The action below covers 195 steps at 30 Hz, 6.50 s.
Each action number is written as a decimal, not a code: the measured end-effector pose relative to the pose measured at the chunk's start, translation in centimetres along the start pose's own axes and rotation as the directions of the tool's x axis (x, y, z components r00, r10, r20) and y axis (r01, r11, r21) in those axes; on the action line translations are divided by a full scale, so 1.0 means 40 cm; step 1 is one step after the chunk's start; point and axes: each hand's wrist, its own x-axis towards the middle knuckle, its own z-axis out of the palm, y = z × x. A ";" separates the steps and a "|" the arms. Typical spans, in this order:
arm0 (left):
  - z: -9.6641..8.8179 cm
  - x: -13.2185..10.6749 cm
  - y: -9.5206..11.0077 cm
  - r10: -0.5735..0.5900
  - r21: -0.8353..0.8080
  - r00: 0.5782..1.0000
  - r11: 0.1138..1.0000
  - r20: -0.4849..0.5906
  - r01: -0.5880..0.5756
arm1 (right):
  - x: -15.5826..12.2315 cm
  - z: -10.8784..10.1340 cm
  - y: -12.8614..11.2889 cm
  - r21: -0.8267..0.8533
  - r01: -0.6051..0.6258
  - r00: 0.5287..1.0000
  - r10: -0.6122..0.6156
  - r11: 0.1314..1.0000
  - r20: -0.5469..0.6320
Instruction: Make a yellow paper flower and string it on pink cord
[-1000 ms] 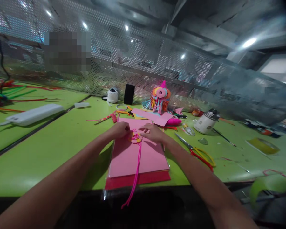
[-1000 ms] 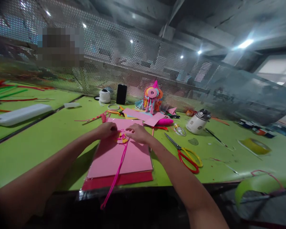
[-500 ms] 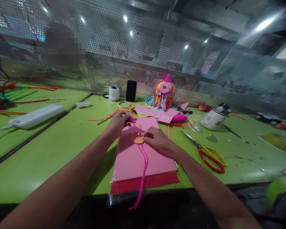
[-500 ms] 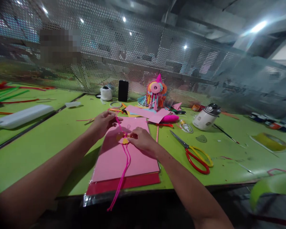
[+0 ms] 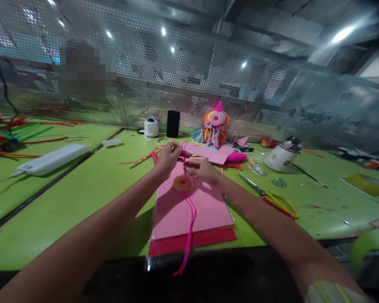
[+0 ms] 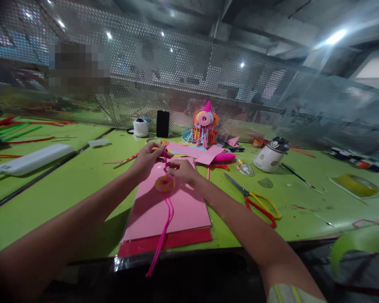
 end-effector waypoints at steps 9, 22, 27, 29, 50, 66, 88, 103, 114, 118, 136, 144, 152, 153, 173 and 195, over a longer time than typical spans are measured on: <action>-0.084 0.024 -0.054 -0.136 0.451 0.991 0.885 0.003 0.120 | 0.049 0.008 0.026 0.384 -0.122 0.992 0.118 0.915 0.034; -0.056 -0.098 -0.099 -0.089 0.677 0.987 0.736 0.135 -0.026 | 0.018 0.005 0.052 0.589 -0.093 0.995 0.094 0.803 0.030; -0.039 -0.100 -0.081 -0.160 0.439 0.975 0.895 0.157 0.076 | 0.002 -0.006 0.015 0.579 -0.025 1.000 0.021 0.815 0.014; -0.037 -0.105 -0.069 -0.207 0.319 0.962 0.937 0.180 0.142 | -0.004 -0.016 -0.002 0.566 -0.018 1.000 0.006 0.824 0.024; -0.017 -0.152 -0.016 -0.379 -0.216 0.831 0.844 0.408 0.491 | -0.013 -0.035 -0.035 0.530 0.078 0.997 -0.054 0.845 -0.059; -0.004 -0.153 -0.014 -0.391 -0.395 0.863 0.773 0.320 0.496 | -0.023 0.019 -0.038 0.574 -0.053 0.997 0.076 0.817 -0.017; -0.014 -0.165 -0.048 -0.328 -0.256 0.850 0.854 0.412 0.453 | -0.020 0.013 -0.022 0.594 -0.056 0.996 0.084 0.802 -0.020; -0.006 -0.185 -0.041 -0.334 -0.227 0.837 0.858 0.434 0.460 | 0.005 0.003 0.021 0.610 -0.122 0.984 0.175 0.783 -0.027; -0.062 -0.099 -0.009 -0.432 -0.471 0.893 0.766 0.129 0.438 | 0.025 -0.010 0.073 0.324 -0.264 0.949 0.305 0.909 -0.084; -0.090 -0.079 0.000 -0.436 -0.513 0.899 0.762 0.045 0.396 | 0.014 0.004 0.067 0.211 -0.253 0.952 0.282 0.944 -0.120; -0.091 -0.081 -0.046 -0.404 -0.433 0.914 0.821 0.021 0.373 | -0.047 0.057 0.005 0.267 -0.304 0.945 0.253 0.914 0.207; -0.103 -0.063 -0.051 -0.404 -0.421 0.915 0.832 -0.010 0.362 | -0.035 0.037 0.020 0.344 -0.302 0.946 0.236 0.889 0.222; -0.121 -0.050 -0.034 -0.380 -0.453 0.924 0.832 -0.042 0.321 | -0.033 0.018 0.016 0.239 -0.271 0.933 0.194 0.932 0.303; -0.121 -0.051 -0.034 -0.378 -0.452 0.925 0.833 -0.041 0.320 | -0.034 0.019 0.016 0.227 -0.253 0.938 0.182 0.940 0.295; -0.153 -0.048 -0.028 -0.349 -0.481 0.936 0.831 -0.056 0.281 | -0.052 0.000 -0.044 -0.015 -0.111 0.925 0.109 0.994 0.365; -0.123 -0.079 -0.027 -0.335 -0.413 0.942 0.855 0.024 0.314 | -0.050 -0.015 -0.021 -0.386 0.043 0.822 0.187 0.921 0.538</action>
